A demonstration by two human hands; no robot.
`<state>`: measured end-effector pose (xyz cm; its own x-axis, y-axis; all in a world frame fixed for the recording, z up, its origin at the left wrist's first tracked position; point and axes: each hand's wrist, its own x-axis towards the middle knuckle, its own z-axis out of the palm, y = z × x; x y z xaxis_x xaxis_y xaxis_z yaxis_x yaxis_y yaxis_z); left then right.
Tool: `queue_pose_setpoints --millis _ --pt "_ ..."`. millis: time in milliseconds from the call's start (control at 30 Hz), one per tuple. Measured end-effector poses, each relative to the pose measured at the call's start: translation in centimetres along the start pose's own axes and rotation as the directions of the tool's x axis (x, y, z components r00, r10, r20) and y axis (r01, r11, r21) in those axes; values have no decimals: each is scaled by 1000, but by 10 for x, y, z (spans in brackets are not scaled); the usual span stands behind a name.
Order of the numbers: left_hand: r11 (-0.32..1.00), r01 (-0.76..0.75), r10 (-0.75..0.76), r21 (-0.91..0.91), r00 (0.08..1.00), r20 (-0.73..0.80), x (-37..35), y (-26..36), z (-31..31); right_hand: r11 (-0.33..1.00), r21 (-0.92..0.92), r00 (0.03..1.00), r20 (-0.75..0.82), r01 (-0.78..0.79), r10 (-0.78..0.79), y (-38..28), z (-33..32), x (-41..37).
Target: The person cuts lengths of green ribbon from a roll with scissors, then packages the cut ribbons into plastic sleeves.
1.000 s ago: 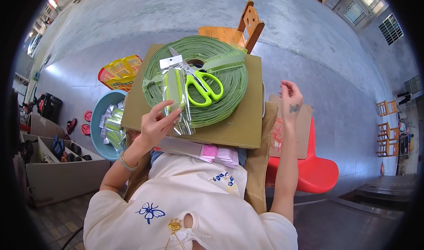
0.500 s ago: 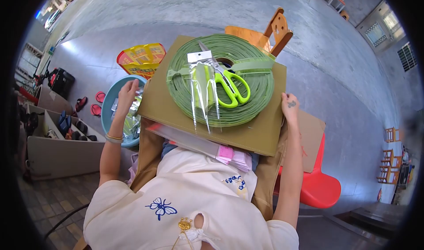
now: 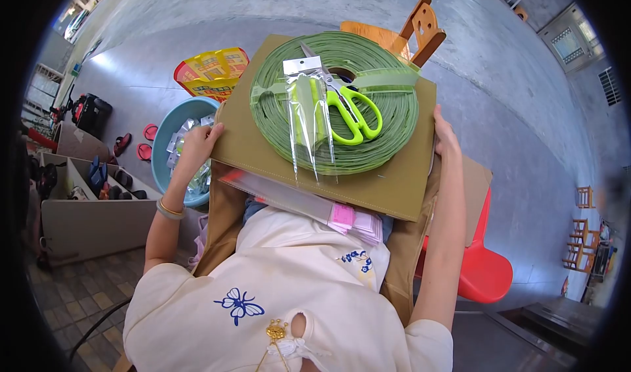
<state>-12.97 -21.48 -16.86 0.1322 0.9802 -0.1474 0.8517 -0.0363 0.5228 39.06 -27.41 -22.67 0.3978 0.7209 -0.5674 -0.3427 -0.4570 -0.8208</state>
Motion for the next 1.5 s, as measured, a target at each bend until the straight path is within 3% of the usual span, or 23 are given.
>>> queue_pose_setpoints --millis 33,133,167,300,400,833,900,933,967,1000,1033,1067,1100,1200,1300,1367,1433,1500 --pt "999 48 -50 16 993 107 0 0 -1 1000 -13 1000 -5 11 -11 1 6 0" --pt "842 277 -213 -463 959 187 -2 -10 20 998 -40 998 -40 53 -54 8 14 -4" --pt "791 297 -211 -535 953 218 -4 -7 21 996 -45 996 -43 73 -75 10 15 -4" --pt "874 189 -164 -448 982 95 -5 -14 28 980 -164 972 -191 109 -140 19 10 19" --pt "901 176 -147 -397 984 104 -6 -13 25 977 -140 981 -90 160 -173 17 10 9" --pt "911 154 -106 -383 984 145 -11 -12 17 972 -186 980 -112 142 -165 15 11 2" --pt "998 31 -35 46 997 74 -5 -14 11 967 -204 977 -118 151 -177 9 15 -7" --pt "964 -25 12 265 999 50 -9 2 0 947 -270 969 -127 174 -214 12 11 -3" --pt "898 24 -22 439 1000 -11 -20 23 -9 921 -336 958 -133 197 -253 14 7 1" --pt "901 -119 192 417 972 -137 -25 33 -9 889 -401 946 -135 221 -296 14 4 5" --pt "871 -260 389 417 883 -263 -28 38 -10 750 -569 823 -210 337 -528 13 3 9" --pt "812 -387 557 437 739 -379 -30 45 -10 567 -725 641 -228 391 -733 13 2 11" --pt "767 -518 636 379 695 -336 -34 54 -9 359 -853 418 -189 379 -889 13 3 9" --pt "544 -805 835 236 493 -245 -44 79 13 287 -649 223 -181 705 -958 -32 61 -81" --pt "402 -882 908 247 350 -229 -52 100 40 199 -552 259 31 810 -966 -37 95 -144" --pt "335 -909 929 249 274 -251 -53 115 48 -16 -467 149 315 884 -937 -24 110 -166" --pt "299 -908 933 293 215 -288 -48 116 55 -47 -345 128 467 937 -875 -3 126 -178" --pt "280 -918 918 280 172 -356 -41 118 59 -44 -343 175 579 938 -797 13 134 -184"
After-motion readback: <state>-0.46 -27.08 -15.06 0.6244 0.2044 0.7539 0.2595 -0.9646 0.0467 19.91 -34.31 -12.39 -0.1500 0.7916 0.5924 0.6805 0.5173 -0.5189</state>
